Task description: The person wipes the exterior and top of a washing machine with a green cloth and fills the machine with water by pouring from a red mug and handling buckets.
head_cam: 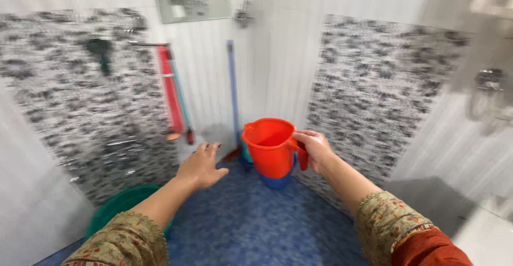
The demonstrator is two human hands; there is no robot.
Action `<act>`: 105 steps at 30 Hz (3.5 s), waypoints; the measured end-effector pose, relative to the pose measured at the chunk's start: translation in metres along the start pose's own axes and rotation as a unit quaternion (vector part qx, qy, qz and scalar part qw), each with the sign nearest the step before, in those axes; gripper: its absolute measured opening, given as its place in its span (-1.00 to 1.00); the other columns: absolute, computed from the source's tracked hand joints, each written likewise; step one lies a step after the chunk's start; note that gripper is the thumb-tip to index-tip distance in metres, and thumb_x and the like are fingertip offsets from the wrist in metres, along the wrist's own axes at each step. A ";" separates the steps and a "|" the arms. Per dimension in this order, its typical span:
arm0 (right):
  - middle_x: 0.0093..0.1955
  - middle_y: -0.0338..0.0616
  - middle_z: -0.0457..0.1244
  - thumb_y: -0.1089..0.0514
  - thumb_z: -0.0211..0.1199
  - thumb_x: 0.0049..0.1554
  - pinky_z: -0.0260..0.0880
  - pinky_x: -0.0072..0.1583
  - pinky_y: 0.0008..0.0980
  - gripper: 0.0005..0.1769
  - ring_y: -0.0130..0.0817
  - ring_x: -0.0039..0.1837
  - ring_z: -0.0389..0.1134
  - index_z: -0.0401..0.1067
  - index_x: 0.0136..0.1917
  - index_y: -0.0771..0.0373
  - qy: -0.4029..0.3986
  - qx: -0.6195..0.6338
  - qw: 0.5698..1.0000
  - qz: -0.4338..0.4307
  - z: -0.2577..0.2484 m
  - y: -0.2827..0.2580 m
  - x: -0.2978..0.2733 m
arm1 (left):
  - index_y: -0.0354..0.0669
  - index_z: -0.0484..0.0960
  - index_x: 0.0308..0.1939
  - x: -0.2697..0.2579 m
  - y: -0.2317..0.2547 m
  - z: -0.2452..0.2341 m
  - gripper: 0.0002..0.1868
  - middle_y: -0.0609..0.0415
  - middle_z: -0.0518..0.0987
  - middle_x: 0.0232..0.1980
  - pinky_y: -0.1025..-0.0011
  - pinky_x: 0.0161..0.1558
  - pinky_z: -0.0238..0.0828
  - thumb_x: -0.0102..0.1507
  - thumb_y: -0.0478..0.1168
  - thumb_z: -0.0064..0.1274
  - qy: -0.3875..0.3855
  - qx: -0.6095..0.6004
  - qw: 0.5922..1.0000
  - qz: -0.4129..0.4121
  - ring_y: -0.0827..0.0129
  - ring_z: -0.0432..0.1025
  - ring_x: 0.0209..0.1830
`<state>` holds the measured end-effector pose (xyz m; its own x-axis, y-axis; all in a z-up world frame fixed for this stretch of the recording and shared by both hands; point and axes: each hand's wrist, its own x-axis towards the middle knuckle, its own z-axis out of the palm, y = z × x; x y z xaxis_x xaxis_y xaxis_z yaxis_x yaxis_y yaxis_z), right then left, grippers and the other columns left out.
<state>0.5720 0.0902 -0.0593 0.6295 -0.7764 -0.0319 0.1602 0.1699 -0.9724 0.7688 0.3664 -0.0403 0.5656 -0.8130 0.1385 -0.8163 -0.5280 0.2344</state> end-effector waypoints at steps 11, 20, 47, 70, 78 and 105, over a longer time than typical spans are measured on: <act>-0.01 0.05 0.40 0.20 0.21 0.22 0.54 -0.01 -0.15 -0.72 -0.17 -0.03 0.46 0.44 0.14 0.41 -0.036 -0.009 0.996 0.085 0.294 0.052 0.066 | 0.00 0.19 0.47 -0.057 -0.300 -0.064 -0.18 -0.16 0.08 0.57 0.04 0.38 0.24 0.21 0.08 0.19 0.002 0.025 0.980 -0.196 -0.09 0.14 0.52; -0.07 0.03 0.43 0.22 0.24 0.18 0.54 -0.05 -0.20 -0.74 -0.15 -0.06 0.48 0.51 0.07 0.45 -0.159 -0.033 0.985 0.062 0.425 0.166 0.164 | -0.02 0.23 0.46 -0.079 -0.424 -0.054 -0.17 -0.11 0.21 0.52 0.08 0.38 0.31 0.17 0.05 0.20 -0.014 0.013 0.956 -0.291 -0.06 0.26 0.46; -0.05 0.01 0.41 0.31 0.34 0.07 0.47 -0.03 -0.30 -0.49 -0.27 -0.08 0.44 0.43 0.31 0.36 -0.245 -0.297 0.917 0.103 0.530 0.602 0.291 | -0.04 0.20 0.46 -0.017 -0.666 0.255 -0.10 -0.18 0.10 0.56 0.05 0.49 0.04 0.10 -0.03 0.28 -0.042 0.023 0.953 -0.298 -0.02 0.03 0.58; 0.09 0.08 0.40 0.14 0.44 -0.04 0.40 0.23 0.00 -0.17 0.09 0.16 0.41 0.30 0.49 -0.10 -0.249 -0.641 0.713 -0.135 0.495 0.948 0.288 | -0.11 0.00 0.57 -0.068 -0.765 0.563 0.10 -0.34 -0.28 0.65 0.11 0.53 -0.10 0.15 0.14 0.30 -0.146 -0.029 0.924 -0.353 -0.09 -0.25 0.66; 0.14 0.05 0.39 0.07 0.42 -0.01 0.39 0.27 -0.02 -0.18 0.04 0.18 0.42 0.30 0.50 -0.25 -0.351 -0.713 0.587 -0.153 0.518 0.992 0.287 | -0.17 0.14 0.52 -0.069 -0.763 0.553 0.14 -0.34 -0.09 0.63 0.12 0.48 0.11 0.04 0.18 0.42 -0.123 0.000 0.932 -0.340 -0.05 -0.04 0.62; 0.10 0.04 0.42 0.30 0.35 0.02 0.49 0.11 -0.24 -0.49 -0.18 0.09 0.46 0.47 0.26 0.41 -0.257 -0.003 0.927 0.274 0.548 0.936 0.245 | -0.21 0.17 0.48 -0.089 -0.755 0.556 -0.06 -0.19 0.08 0.58 0.14 0.50 0.00 0.20 0.17 0.22 -0.048 0.040 0.943 -0.327 0.00 0.01 0.59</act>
<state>1.2926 0.3916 -0.8505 0.8939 -0.1827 -0.4093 -0.2945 0.4488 -0.8437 1.2697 0.7005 -0.7649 0.9411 -0.3229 -0.1000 -0.3042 -0.9380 0.1662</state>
